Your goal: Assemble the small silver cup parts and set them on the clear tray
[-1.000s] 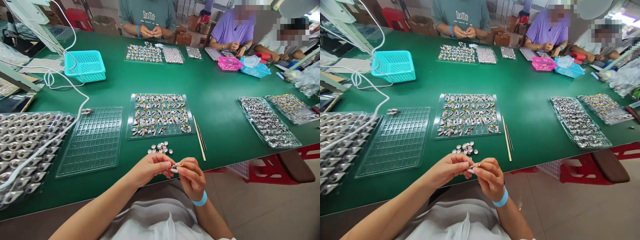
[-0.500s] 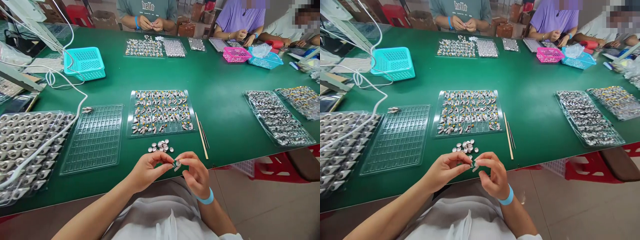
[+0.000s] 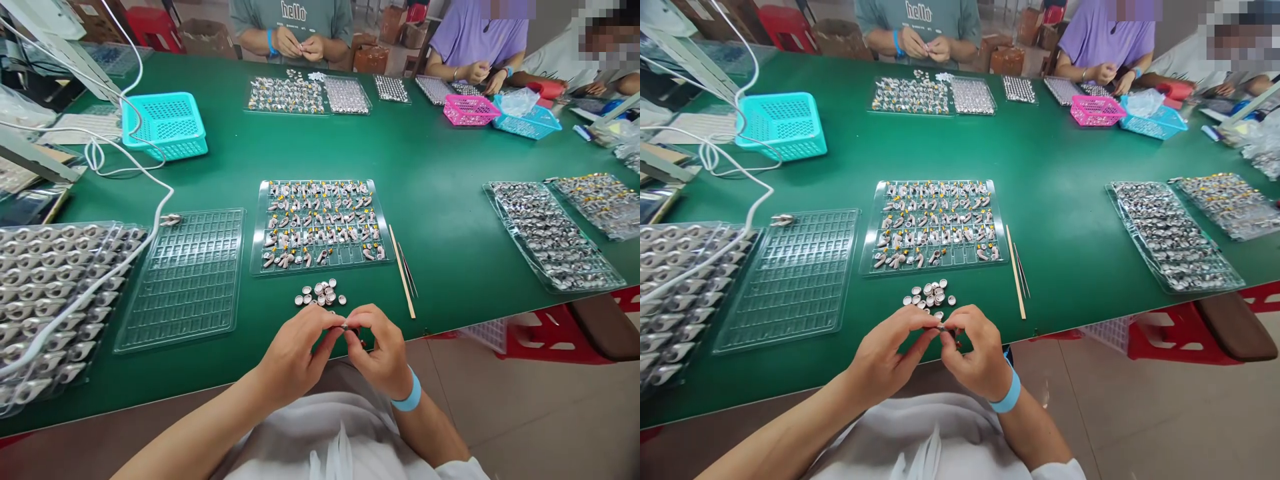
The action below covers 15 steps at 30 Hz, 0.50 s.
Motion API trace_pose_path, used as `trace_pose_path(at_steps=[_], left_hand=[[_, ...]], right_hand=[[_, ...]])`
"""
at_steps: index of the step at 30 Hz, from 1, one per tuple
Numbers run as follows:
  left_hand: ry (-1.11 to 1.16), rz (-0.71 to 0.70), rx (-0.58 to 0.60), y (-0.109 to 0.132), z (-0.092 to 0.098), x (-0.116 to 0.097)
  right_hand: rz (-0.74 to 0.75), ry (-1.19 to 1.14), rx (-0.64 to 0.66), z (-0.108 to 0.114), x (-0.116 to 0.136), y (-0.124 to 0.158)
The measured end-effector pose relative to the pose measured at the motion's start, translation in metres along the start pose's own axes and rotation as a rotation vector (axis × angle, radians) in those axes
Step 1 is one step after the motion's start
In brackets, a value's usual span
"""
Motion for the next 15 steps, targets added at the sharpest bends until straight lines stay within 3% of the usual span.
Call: trace_pose_path(at_steps=[8, 15], left_hand=[[0.116, 0.144, 0.008, 0.005, -0.003, 0.020], [0.178, 0.184, 0.034, 0.007, -0.007, 0.024]], right_hand=[[-0.159, -0.072, -0.011, 0.001, -0.014, 0.004], [-0.217, -0.114, 0.009, -0.002, -0.016, 0.003]])
Point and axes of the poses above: each hand's wrist, its own y-axis away from the middle knuckle, its own z-axis out of the back of the hand, x = y × z, the point moved 10 cm from there along -y, towards the middle knuckle, and after that the axes turned 5 degrees about x, right-handed, at the moved point
